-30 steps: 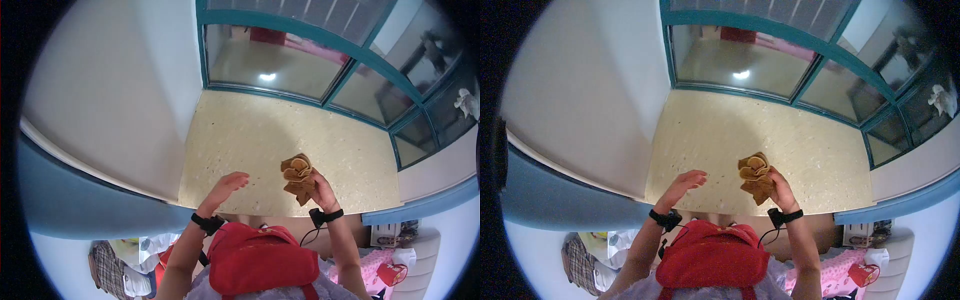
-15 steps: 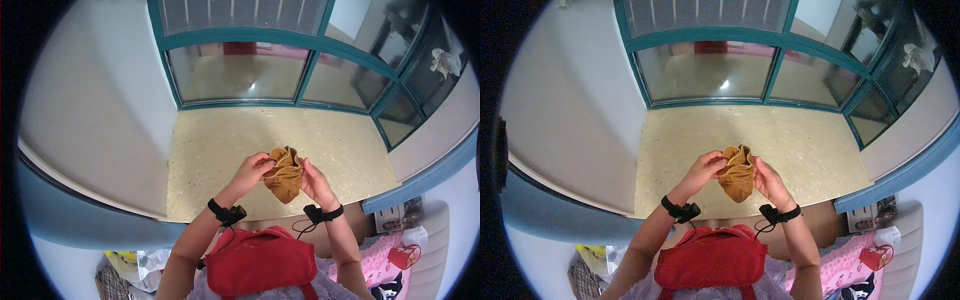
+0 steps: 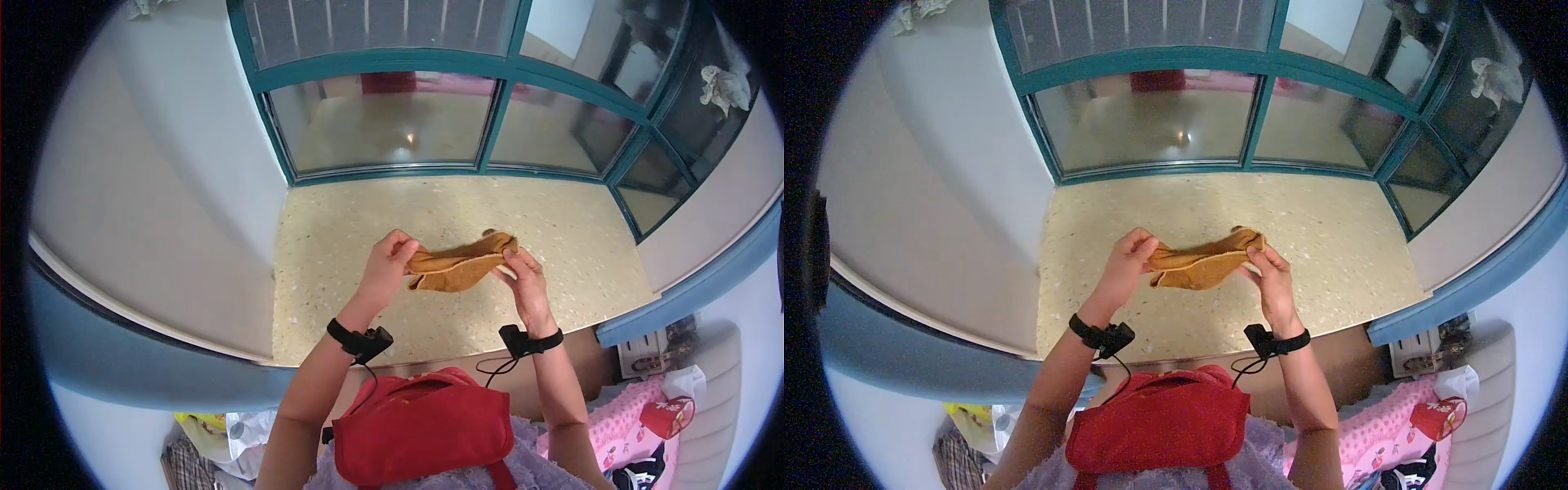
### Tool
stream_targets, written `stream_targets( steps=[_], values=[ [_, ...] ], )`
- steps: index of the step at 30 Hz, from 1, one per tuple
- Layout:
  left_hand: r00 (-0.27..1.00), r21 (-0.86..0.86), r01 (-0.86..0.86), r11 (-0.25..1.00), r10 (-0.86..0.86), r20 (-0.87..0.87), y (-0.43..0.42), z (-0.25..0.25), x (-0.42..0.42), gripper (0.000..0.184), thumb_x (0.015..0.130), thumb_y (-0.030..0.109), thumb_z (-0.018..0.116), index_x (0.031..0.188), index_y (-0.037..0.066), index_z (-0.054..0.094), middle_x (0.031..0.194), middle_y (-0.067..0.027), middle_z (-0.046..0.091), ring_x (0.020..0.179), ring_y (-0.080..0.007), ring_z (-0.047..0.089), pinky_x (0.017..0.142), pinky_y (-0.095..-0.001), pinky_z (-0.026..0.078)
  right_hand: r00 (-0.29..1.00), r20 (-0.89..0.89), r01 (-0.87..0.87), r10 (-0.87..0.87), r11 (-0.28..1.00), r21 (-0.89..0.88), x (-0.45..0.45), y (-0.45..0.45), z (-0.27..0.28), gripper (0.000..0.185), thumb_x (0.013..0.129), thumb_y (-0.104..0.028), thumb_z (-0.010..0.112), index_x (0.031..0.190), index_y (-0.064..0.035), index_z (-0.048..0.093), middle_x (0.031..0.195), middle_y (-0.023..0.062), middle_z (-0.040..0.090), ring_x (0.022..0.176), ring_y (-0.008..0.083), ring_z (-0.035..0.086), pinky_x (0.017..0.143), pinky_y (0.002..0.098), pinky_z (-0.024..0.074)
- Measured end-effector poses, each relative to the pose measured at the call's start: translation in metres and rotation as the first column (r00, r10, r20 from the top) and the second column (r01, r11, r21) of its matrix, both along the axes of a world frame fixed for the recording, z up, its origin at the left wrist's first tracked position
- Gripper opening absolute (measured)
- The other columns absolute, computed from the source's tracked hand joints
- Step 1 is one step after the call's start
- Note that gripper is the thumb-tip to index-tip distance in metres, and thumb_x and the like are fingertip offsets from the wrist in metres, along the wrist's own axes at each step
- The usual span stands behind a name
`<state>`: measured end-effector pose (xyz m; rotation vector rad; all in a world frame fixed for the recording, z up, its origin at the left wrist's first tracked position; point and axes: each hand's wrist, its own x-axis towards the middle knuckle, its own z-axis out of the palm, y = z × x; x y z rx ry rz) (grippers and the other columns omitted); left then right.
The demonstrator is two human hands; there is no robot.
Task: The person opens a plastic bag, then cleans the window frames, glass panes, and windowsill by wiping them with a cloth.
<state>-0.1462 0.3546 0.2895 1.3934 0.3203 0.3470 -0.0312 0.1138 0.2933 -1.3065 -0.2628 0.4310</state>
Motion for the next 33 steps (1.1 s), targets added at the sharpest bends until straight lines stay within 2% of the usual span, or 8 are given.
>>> stream_targets(
  steps=[4,13,19,20,24,26,29,33],
  values=[
    [1.000,-0.104,0.001,0.995,-0.001,-0.002,0.017,-0.009,-0.003,0.016,0.101,0.022,0.057,0.096,0.006,0.059,0.087,-0.0003,0.062,0.077,-0.0094,0.061,0.068,-0.0276,0.052,0.951,0.300,0.093,-0.069,0.994,-0.065,0.009,0.010,-0.016,0.022,0.095,-0.024,0.066,0.105,-0.0051,0.072,0.105,0.0018,0.071,0.102,0.0137,0.063,0.097,0.0313,0.0452],
    [0.994,-0.443,-0.113,0.889,0.095,-0.062,0.073,-0.046,-0.059,0.014,0.101,0.024,0.058,0.099,0.009,0.060,0.091,-0.0006,0.063,0.082,-0.0106,0.062,0.066,-0.0260,0.051,0.901,-0.155,-0.414,0.404,0.910,-0.034,-0.024,0.060,0.003,0.024,0.096,-0.021,0.066,0.112,-0.0028,0.066,0.106,0.0038,0.066,0.097,0.0118,0.062,0.088,0.0266,0.0477],
    [0.943,-0.509,-0.332,0.795,0.300,-0.146,0.124,-0.084,-0.139,0.019,0.102,0.025,0.057,0.103,0.006,0.060,0.092,-0.0043,0.064,0.083,-0.0144,0.063,0.071,-0.0284,0.054,0.808,0.057,-0.563,0.586,0.797,-0.220,-0.065,0.142,-0.046,0.041,0.085,-0.013,0.077,0.117,-0.0025,0.054,0.106,0.0086,0.061,0.095,0.0165,0.061,0.082,0.0295,0.0500],
    [0.933,-0.518,-0.357,0.777,0.328,-0.150,0.130,-0.083,-0.151,0.021,0.102,0.026,0.056,0.103,0.005,0.060,0.092,-0.0052,0.064,0.083,-0.0152,0.063,0.072,-0.0292,0.054,0.750,-0.084,-0.652,0.656,0.713,-0.257,-0.070,0.153,-0.038,0.045,0.086,-0.015,0.074,0.121,-0.0016,0.050,0.109,0.0111,0.059,0.098,0.0188,0.061,0.085,0.0306,0.0503],
    [0.964,-0.769,-0.254,0.587,0.220,-0.151,0.164,-0.135,-0.198,0.037,0.102,0.037,0.054,0.111,0.002,0.058,0.102,-0.0100,0.065,0.096,-0.0212,0.066,0.086,-0.0355,0.055,0.567,-0.489,-0.754,0.663,0.656,0.014,-0.090,0.198,-0.056,0.035,0.092,-0.017,0.066,0.120,-0.0017,0.052,0.109,0.0097,0.061,0.102,0.0186,0.062,0.087,0.0322,0.0522],
    [0.981,-0.830,-0.186,0.525,0.142,-0.131,0.146,-0.102,-0.198,0.041,0.099,0.043,0.058,0.104,0.002,0.058,0.098,-0.0100,0.064,0.095,-0.0213,0.066,0.085,-0.0362,0.056,0.465,-0.558,-0.757,0.687,0.636,0.152,-0.099,0.211,-0.054,0.033,0.096,-0.021,0.062,0.121,-0.0029,0.052,0.111,0.0084,0.062,0.106,0.0183,0.063,0.090,0.0339,0.0529],
    [0.991,-0.908,-0.130,0.398,0.035,-0.126,0.135,-0.143,-0.209,0.045,0.098,0.043,0.060,0.117,0.003,0.057,0.105,-0.0127,0.064,0.106,-0.0238,0.064,0.094,-0.0394,0.053,0.492,-0.416,-0.800,0.765,0.586,0.130,-0.098,0.222,-0.086,0.034,0.098,-0.022,0.058,0.124,-0.0027,0.052,0.111,0.0084,0.062,0.103,0.0192,0.064,0.089,0.0343,0.0535],
    [0.952,-0.684,-0.138,0.716,-0.094,-0.291,0.120,-0.156,-0.213,0.048,0.091,0.018,0.069,0.134,0.007,0.050,0.113,-0.0130,0.062,0.107,-0.0229,0.063,0.092,-0.0367,0.053,0.580,-0.497,-0.777,0.646,0.622,-0.099,-0.090,0.229,-0.084,0.040,0.093,-0.021,0.066,0.125,-0.0018,0.051,0.109,0.0078,0.062,0.102,0.0177,0.062,0.087,0.0328,0.0531]
  ],
)
